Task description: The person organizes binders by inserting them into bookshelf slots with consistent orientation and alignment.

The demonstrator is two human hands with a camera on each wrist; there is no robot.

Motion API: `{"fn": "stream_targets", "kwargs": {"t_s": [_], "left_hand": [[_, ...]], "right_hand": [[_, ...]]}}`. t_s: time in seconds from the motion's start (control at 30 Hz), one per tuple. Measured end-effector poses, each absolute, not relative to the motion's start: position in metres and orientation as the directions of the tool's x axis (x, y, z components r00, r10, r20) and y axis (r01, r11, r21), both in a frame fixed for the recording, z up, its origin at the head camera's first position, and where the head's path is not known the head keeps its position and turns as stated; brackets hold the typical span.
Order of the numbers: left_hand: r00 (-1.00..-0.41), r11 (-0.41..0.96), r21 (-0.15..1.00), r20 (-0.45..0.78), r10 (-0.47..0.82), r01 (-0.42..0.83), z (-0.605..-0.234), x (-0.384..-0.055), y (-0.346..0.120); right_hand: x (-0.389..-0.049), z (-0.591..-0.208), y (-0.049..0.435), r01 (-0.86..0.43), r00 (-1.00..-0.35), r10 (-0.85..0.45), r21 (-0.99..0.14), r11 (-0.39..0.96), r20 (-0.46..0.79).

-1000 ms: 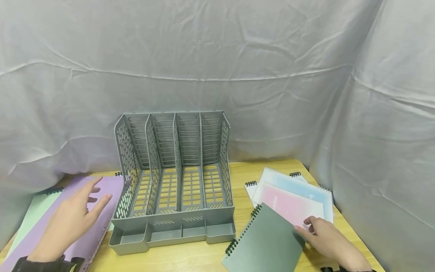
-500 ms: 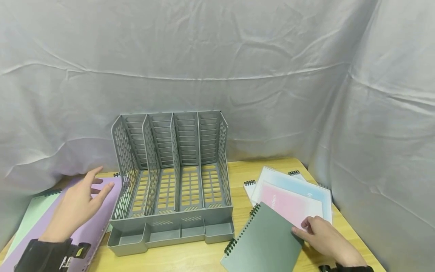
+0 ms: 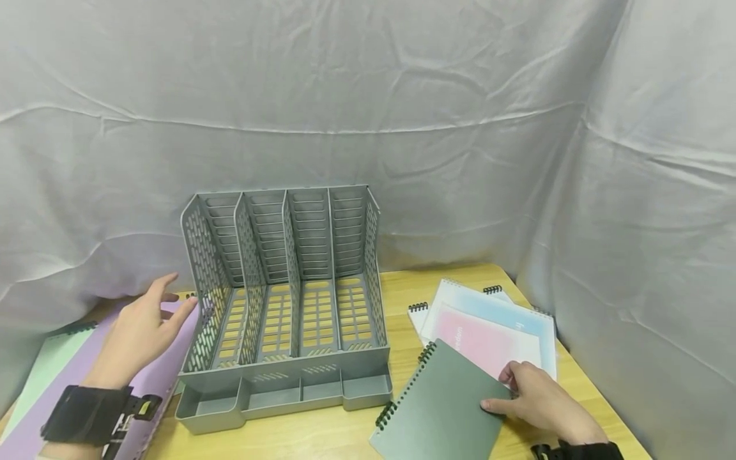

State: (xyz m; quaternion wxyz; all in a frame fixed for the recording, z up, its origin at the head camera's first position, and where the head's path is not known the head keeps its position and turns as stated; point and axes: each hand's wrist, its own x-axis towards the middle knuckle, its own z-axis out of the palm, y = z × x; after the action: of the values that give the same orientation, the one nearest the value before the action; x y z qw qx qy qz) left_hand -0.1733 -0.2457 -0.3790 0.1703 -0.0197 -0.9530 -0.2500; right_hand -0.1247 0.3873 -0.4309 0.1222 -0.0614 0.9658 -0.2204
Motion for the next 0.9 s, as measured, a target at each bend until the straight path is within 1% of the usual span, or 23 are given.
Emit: {"fn": "stream_targets", "kwargs": {"t_s": [0.1,0.2,0.3,0.47,0.67,0.9], "left_hand": [[-0.942,0.871,0.474,0.333,-0.046,0.125,-0.380,-0.178,-0.245],[-0.944,0.869,0.478,0.327,-0.044,0.125,-0.381,-0.181,-0.243],[-0.953,0.869,0.482,0.298,-0.045,0.110,-0.381,-0.184,-0.241],[-0.962,0.870,0.483,0.270,-0.041,0.099,-0.381,-0.189,-0.240],[-0.963,0.869,0.485,0.265,-0.036,0.101,-0.382,-0.192,-0.239],[-0.970,0.868,0.488,0.240,-0.031,0.093,-0.384,-0.197,-0.239]], "right_hand": [[-0.125,-0.434,0.385,-0.072,-0.965,-0.174,-0.441,0.895,-0.196],[-0.126,-0.435,0.382,-0.052,-0.965,-0.156,-0.432,0.900,-0.209],[-0.128,-0.436,0.380,-0.042,-0.965,-0.149,-0.431,0.901,-0.216],[-0.129,-0.437,0.381,-0.060,-0.966,-0.162,-0.440,0.896,-0.199],[-0.132,-0.439,0.383,-0.088,-0.964,-0.193,-0.465,0.881,-0.183],[-0.139,-0.440,0.381,-0.074,-0.957,-0.195,-0.466,0.882,-0.216]]}}
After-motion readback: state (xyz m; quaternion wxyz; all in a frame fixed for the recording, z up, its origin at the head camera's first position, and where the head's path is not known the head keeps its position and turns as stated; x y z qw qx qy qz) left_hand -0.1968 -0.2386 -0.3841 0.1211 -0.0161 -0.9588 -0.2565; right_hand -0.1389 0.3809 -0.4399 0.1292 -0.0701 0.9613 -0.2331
